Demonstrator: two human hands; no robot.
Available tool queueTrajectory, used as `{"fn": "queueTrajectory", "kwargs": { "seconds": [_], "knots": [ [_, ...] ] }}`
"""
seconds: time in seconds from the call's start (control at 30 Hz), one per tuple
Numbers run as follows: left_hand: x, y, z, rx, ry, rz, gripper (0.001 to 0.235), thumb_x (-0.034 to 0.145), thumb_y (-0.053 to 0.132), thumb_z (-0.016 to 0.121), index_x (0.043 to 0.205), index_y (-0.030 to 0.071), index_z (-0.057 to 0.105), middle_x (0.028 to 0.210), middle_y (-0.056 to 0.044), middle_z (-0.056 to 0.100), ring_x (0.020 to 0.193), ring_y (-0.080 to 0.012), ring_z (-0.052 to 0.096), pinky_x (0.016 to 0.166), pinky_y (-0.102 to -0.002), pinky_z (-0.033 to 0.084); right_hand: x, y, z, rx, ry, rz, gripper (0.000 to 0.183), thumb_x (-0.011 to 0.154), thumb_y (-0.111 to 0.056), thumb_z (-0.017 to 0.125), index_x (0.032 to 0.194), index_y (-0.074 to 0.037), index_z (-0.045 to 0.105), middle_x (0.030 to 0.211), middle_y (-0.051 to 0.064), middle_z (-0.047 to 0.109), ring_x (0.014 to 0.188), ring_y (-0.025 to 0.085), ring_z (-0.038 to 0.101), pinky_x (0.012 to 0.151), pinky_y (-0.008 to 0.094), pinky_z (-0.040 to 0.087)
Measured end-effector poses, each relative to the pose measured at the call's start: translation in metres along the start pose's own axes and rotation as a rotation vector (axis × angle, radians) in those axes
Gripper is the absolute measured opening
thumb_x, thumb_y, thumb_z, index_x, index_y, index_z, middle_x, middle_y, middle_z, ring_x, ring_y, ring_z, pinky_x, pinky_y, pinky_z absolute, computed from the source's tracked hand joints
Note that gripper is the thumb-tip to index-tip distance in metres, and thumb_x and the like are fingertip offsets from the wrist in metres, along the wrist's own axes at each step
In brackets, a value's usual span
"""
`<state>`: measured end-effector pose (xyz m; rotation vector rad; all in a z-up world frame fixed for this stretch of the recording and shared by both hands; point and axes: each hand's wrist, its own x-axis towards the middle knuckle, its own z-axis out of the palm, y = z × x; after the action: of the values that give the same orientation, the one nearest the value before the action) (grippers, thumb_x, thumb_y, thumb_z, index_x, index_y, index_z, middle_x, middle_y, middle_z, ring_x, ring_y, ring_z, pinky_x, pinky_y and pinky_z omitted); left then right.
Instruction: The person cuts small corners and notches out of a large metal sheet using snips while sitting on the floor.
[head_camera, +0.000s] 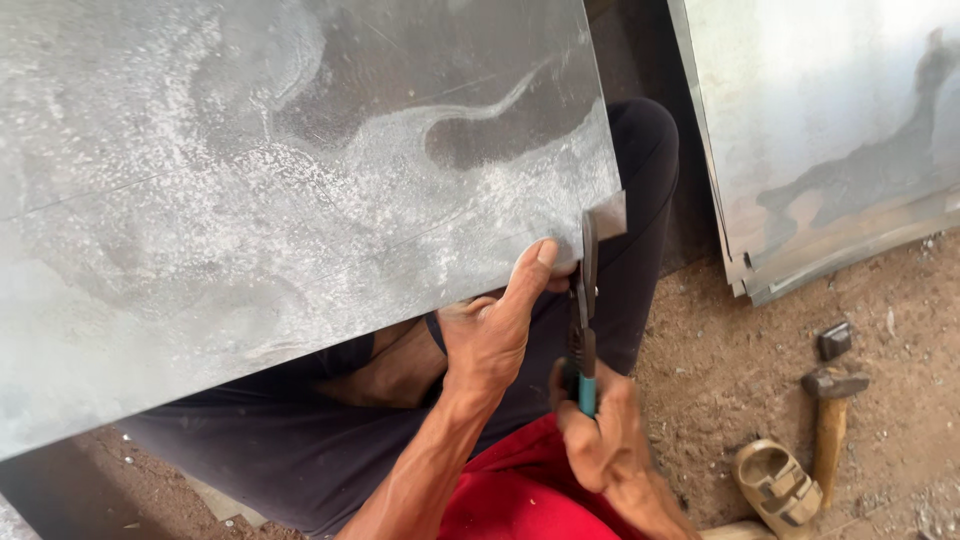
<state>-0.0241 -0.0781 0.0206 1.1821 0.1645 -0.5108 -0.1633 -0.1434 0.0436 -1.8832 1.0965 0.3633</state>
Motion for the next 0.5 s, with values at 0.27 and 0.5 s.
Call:
{"fn": "queueTrajectory", "kwargs": {
  "seconds": [0.27, 0.5],
  "knots": [
    [0.000, 0.017, 0.063, -0.417, 0.363, -0.347, 0.057, 0.080, 0.020, 0.084, 0.129, 0.007, 0.058, 0.116, 0.001, 0.068, 0.105, -0.0114, 0.066, 0.092, -0.029, 0.054, 0.005, 0.041, -0.058, -0.281, 0.113, -0.386, 0.024, 0.079, -0.015, 0.064, 0.098, -0.001, 0.067, 0.065, 0.015, 0.062, 0.058, 0.031, 0.062, 0.056, 0.041, 0.047],
    [-0.001, 0.018, 0.034, -0.396, 0.046, -0.300, 0.039, 0.077, 0.014, 0.086, 0.108, -0.005, 0.072, 0.105, -0.012, 0.074, 0.099, -0.0203, 0.070, 0.097, -0.030, 0.053, 0.007, 0.033, -0.043, -0.095, 0.118, -0.177, 0.018, 0.077, -0.016, 0.061, 0.083, -0.001, 0.069, 0.055, 0.009, 0.061, 0.051, 0.017, 0.059, 0.051, 0.034, 0.046]
  ]
}}
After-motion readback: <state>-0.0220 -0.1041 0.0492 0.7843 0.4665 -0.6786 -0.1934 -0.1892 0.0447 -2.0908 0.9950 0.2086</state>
